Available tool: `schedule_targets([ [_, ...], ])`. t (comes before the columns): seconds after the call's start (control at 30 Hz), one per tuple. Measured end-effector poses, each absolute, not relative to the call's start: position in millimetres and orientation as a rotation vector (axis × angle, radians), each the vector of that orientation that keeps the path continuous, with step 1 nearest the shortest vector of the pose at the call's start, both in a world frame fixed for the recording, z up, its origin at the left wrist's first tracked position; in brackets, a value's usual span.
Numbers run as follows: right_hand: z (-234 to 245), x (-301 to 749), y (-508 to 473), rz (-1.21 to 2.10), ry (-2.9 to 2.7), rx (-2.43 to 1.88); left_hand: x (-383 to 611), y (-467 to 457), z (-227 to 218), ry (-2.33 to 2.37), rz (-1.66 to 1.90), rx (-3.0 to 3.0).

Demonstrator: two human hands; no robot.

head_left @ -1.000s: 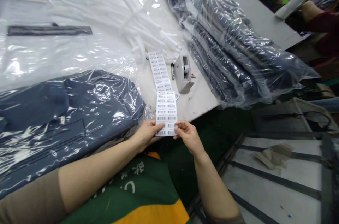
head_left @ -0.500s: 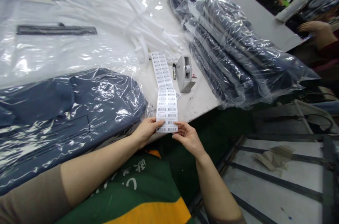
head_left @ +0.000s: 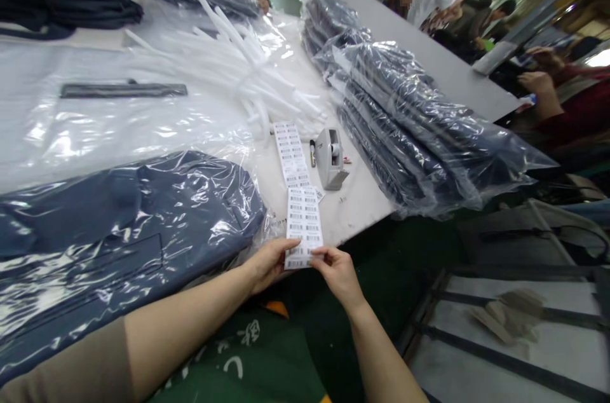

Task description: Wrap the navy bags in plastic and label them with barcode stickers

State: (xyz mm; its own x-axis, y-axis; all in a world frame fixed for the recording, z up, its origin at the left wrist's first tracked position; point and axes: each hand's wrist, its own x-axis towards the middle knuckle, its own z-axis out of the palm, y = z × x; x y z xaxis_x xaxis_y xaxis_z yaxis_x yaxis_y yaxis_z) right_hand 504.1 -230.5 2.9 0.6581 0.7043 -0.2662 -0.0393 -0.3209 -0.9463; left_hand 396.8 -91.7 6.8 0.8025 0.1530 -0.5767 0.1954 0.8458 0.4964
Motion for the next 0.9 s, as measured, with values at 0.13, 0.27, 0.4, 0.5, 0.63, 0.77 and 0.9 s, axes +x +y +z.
schedule_targets([
  [0.13, -3.8, 505.9, -232.8, 0.798, -0.623, -1.767, 401.3, -94.8, -1.8, 0.628, -0.009, 0.611],
  [0.27, -8.6, 504.2, -229.2, 0.694, -0.791, -1.862, 404.4, -93.1, -15.2, 0.655, 0.007, 0.681],
  [0.4, -10.7, 500.5, -228.8, 0.271, -1.027, -1.884, 406.2, -87.9, -24.8, 0.723, 0.037, 0.777],
  [0.5, -12.1, 499.0, -231.7, 0.001, -1.229, -1.864, 407.1, -85.2, -24.4, 0.759, 0.043, 0.830],
  [0.63, -11.7, 499.4, -231.4, -0.131, -1.336, -1.867, 406.7, -83.9, -15.6, 0.762, 0.063, 0.867],
  [0.77, -7.9, 501.3, -227.1, -0.032, -1.252, -1.960, 406.3, -84.5, -7.9, 0.703, 0.044, 0.918],
  [0.9, -4.9, 501.0, -225.6, -0.243, -1.361, -1.911, 408.7, -85.0, -7.9, 0.721, 0.053, 0.938],
])
